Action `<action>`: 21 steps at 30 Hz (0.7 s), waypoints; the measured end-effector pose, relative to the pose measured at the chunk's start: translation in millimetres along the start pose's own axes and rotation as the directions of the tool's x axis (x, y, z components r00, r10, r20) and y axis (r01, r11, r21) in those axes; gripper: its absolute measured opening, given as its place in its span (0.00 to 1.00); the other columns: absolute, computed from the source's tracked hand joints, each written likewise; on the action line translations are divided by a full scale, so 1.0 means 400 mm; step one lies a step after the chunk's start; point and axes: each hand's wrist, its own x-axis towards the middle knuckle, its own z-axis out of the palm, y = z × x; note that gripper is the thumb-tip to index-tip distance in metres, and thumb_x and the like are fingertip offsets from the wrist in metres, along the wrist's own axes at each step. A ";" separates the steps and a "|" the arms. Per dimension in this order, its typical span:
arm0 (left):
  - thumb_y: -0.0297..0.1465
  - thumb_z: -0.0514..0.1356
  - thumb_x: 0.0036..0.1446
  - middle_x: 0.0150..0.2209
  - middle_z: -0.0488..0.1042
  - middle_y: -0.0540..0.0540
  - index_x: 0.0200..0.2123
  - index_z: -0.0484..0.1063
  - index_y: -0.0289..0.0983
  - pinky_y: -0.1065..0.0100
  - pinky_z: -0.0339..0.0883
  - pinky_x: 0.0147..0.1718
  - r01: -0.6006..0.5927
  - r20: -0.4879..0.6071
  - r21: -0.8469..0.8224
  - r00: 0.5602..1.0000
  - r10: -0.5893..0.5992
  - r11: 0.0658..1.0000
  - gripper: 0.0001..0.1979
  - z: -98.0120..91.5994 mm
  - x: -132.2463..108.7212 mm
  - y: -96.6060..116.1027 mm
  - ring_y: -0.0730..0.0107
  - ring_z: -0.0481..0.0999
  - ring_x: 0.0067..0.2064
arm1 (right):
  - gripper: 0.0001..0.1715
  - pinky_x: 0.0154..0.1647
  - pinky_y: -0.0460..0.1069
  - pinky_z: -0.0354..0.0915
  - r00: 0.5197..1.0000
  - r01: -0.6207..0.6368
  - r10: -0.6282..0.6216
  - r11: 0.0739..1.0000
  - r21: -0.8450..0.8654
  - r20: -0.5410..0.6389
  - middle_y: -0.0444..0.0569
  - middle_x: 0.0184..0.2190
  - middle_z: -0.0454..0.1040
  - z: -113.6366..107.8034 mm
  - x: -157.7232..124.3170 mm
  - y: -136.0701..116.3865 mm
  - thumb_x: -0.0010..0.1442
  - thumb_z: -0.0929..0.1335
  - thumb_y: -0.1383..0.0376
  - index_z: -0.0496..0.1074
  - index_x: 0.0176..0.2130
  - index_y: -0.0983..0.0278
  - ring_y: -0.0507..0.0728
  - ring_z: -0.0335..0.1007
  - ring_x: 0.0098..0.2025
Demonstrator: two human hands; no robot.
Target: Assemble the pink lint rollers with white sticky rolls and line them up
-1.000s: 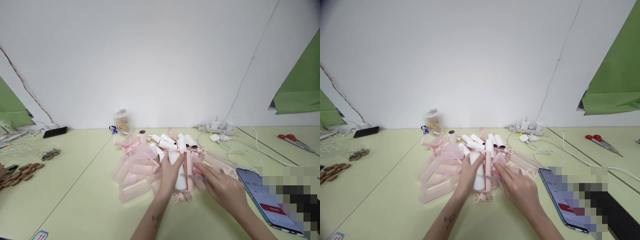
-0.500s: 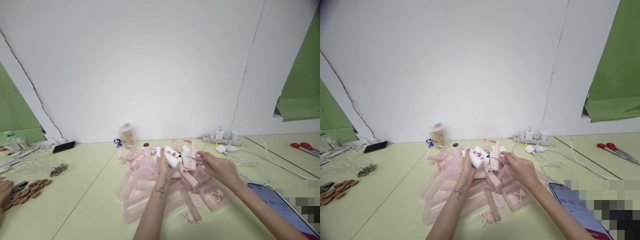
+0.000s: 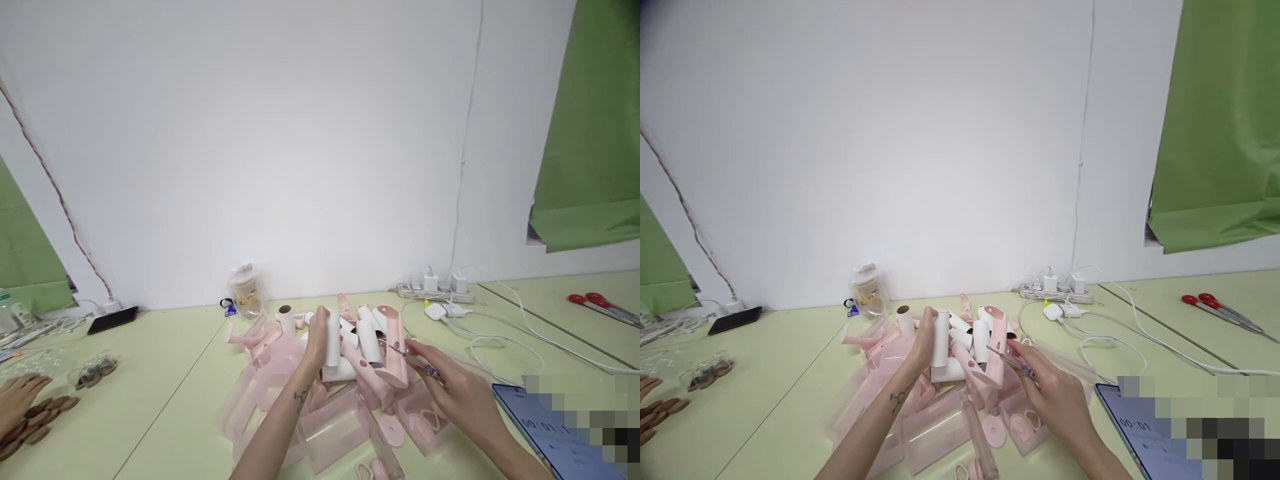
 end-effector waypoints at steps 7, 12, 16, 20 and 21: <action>0.39 0.52 0.60 0.32 0.71 0.49 0.38 0.68 0.33 0.69 0.67 0.27 -0.004 0.062 0.166 0.998 -0.006 0.986 0.14 -0.007 0.021 -0.012 0.75 0.70 0.28 | 0.20 0.21 0.45 0.70 0.999 -0.022 0.021 0.998 0.052 0.026 0.45 0.42 0.78 0.004 -0.012 0.004 0.59 0.57 0.66 0.69 0.48 0.56 0.58 0.77 0.38; 0.39 0.52 0.61 0.34 0.71 0.48 0.39 0.68 0.34 0.68 0.68 0.28 -0.025 0.101 0.249 0.995 -0.001 0.968 0.14 -0.016 0.029 -0.018 0.74 0.71 0.29 | 0.22 0.18 0.46 0.68 0.999 -0.041 0.039 0.995 0.092 0.026 0.45 0.41 0.78 -0.009 -0.008 -0.015 0.56 0.58 0.68 0.70 0.47 0.56 0.58 0.78 0.34; 0.40 0.52 0.60 0.32 0.71 0.49 0.37 0.69 0.35 0.70 0.68 0.27 -0.048 0.096 0.296 0.995 0.020 0.954 0.14 -0.024 0.034 -0.022 0.75 0.70 0.28 | 0.23 0.19 0.46 0.67 0.998 -0.025 0.018 0.993 0.115 0.062 0.46 0.42 0.78 -0.016 -0.008 -0.020 0.55 0.58 0.69 0.69 0.48 0.57 0.56 0.77 0.29; 0.41 0.52 0.60 0.27 0.70 0.51 0.34 0.69 0.33 0.70 0.66 0.25 -0.027 0.047 0.308 0.999 0.013 0.951 0.16 -0.022 0.042 -0.011 0.76 0.69 0.24 | 0.23 0.20 0.47 0.66 0.993 -0.050 0.034 0.989 0.137 0.116 0.47 0.42 0.78 -0.015 -0.008 -0.023 0.55 0.57 0.68 0.69 0.48 0.58 0.57 0.76 0.28; 0.41 0.52 0.60 0.27 0.70 0.51 0.34 0.69 0.33 0.70 0.67 0.25 -0.035 0.037 0.295 0.999 0.025 0.955 0.16 -0.018 0.043 -0.004 0.76 0.69 0.25 | 0.22 0.20 0.48 0.66 0.990 -0.070 0.050 0.986 0.150 0.134 0.47 0.42 0.77 -0.014 -0.006 -0.025 0.55 0.58 0.68 0.69 0.47 0.58 0.57 0.76 0.28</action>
